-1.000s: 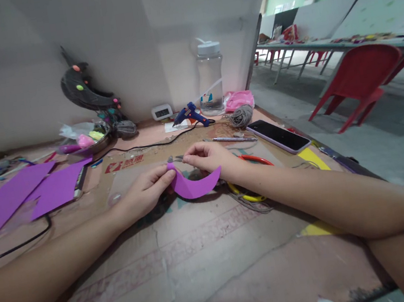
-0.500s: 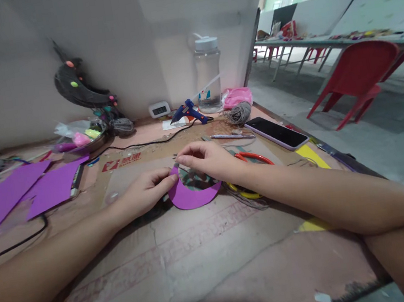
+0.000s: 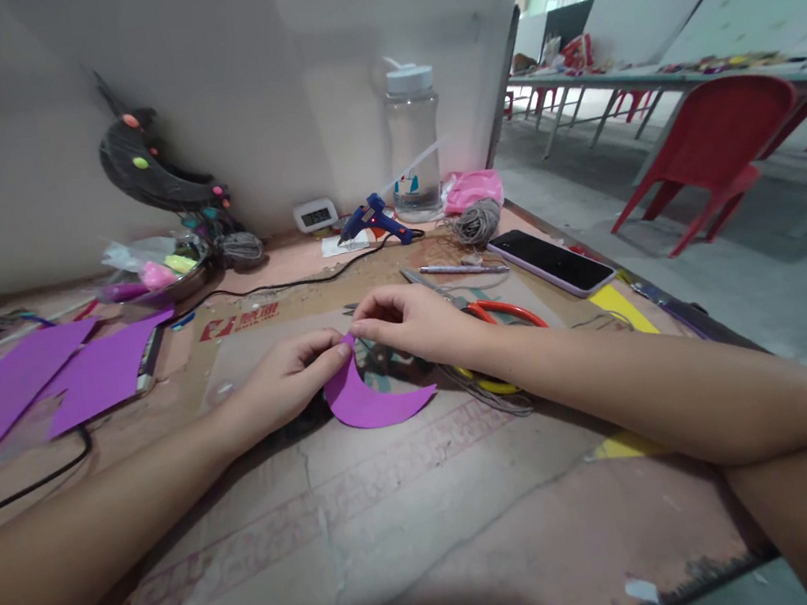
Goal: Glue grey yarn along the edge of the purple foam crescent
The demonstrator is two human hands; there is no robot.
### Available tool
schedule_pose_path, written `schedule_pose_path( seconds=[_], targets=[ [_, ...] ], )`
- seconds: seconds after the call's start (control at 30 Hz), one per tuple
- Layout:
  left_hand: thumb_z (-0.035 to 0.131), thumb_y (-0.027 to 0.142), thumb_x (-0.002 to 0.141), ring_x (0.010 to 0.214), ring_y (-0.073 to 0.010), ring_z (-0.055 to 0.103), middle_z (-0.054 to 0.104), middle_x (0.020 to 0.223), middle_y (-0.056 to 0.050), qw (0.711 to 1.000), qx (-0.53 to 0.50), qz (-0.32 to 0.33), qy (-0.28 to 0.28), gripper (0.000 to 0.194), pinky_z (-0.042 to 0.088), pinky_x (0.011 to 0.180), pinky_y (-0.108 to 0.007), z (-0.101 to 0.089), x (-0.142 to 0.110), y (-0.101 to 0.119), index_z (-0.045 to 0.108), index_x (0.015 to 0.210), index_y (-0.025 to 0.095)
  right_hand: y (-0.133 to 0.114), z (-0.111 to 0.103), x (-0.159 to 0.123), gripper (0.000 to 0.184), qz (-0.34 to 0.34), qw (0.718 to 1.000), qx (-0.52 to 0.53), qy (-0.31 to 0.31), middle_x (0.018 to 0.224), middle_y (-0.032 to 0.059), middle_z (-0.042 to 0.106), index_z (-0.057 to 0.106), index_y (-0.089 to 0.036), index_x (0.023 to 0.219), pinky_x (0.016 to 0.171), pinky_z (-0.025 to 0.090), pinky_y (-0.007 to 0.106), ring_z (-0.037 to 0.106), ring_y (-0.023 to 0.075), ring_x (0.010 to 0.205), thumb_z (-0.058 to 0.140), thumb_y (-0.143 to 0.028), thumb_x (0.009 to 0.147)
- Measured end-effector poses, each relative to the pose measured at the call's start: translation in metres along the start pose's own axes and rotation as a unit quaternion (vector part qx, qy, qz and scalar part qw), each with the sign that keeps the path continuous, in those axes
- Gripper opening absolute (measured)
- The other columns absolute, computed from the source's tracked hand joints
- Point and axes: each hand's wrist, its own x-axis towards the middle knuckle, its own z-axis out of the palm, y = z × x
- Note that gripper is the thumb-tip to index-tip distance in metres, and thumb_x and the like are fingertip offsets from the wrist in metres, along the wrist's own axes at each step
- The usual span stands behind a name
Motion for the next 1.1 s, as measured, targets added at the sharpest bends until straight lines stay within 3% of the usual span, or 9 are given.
schedule_pose_path(
  seconds=[0.4, 0.57, 0.7, 0.93, 1.1],
  targets=[
    [0.043, 0.04, 0.094, 0.062, -0.0128, 0.043, 0.04, 0.062, 0.004, 1.0, 0.008, 0.014, -0.004, 0.036, 0.032, 0.057, -0.025, 0.001, 0.0, -0.002, 0.044, 0.065, 0.019, 0.003, 0.001, 0.0, 0.021, -0.006, 1.0, -0.016, 0.001, 0.061, -0.0038, 0.056, 0.061, -0.017, 0.084, 0.05, 0.036, 0.023, 0.047, 0.0083, 0.051, 0.062, -0.038, 0.085],
    [0.044, 0.041, 0.094, 0.064, -0.0129, 0.044, 0.044, 0.065, 0.003, 1.0, -0.029, 0.004, 0.0, 0.035, 0.034, 0.059, -0.025, 0.001, 0.0, 0.001, 0.048, 0.067, 0.018, 0.009, -0.003, 0.003, 0.037, -0.034, 0.999, 0.006, 0.004, 0.061, -0.0039, 0.05, 0.066, -0.015, 0.092, 0.049, 0.034, 0.023, 0.044, 0.0084, 0.051, 0.047, -0.047, 0.094],
    [0.044, 0.045, 0.094, 0.064, -0.013, 0.043, 0.043, 0.065, 0.003, 0.999, -0.044, 0.008, 0.016, 0.038, 0.034, 0.06, -0.025, 0.001, 0.001, -0.002, 0.049, 0.068, 0.018, 0.013, -0.004, 0.007, 0.034, -0.038, 0.997, 0.056, 0.044, 0.062, -0.0044, 0.052, 0.063, -0.016, 0.103, 0.05, 0.036, 0.023, 0.044, 0.0082, 0.051, 0.043, -0.043, 0.097],
    [0.044, 0.044, 0.095, 0.073, -0.0147, 0.051, 0.056, 0.076, 0.001, 0.991, -0.1, -0.008, 0.084, 0.033, 0.04, 0.068, -0.025, 0.0, 0.003, -0.005, 0.058, 0.082, 0.018, 0.014, -0.008, 0.013, 0.02, -0.005, 0.982, 0.123, 0.147, 0.059, -0.0047, 0.054, 0.059, -0.017, 0.09, 0.049, 0.039, 0.021, 0.045, 0.0073, 0.049, 0.054, -0.036, 0.093],
    [0.047, 0.047, 0.094, 0.076, -0.0157, 0.054, 0.061, 0.081, -0.001, 0.984, -0.135, -0.018, 0.113, 0.033, 0.042, 0.072, -0.026, 0.0, 0.006, -0.009, 0.061, 0.085, 0.018, 0.012, -0.008, 0.011, 0.022, -0.012, 0.985, 0.095, 0.145, 0.06, -0.004, 0.057, 0.058, -0.017, 0.086, 0.051, 0.043, 0.021, 0.05, 0.0071, 0.052, 0.06, -0.038, 0.09]
  ],
)
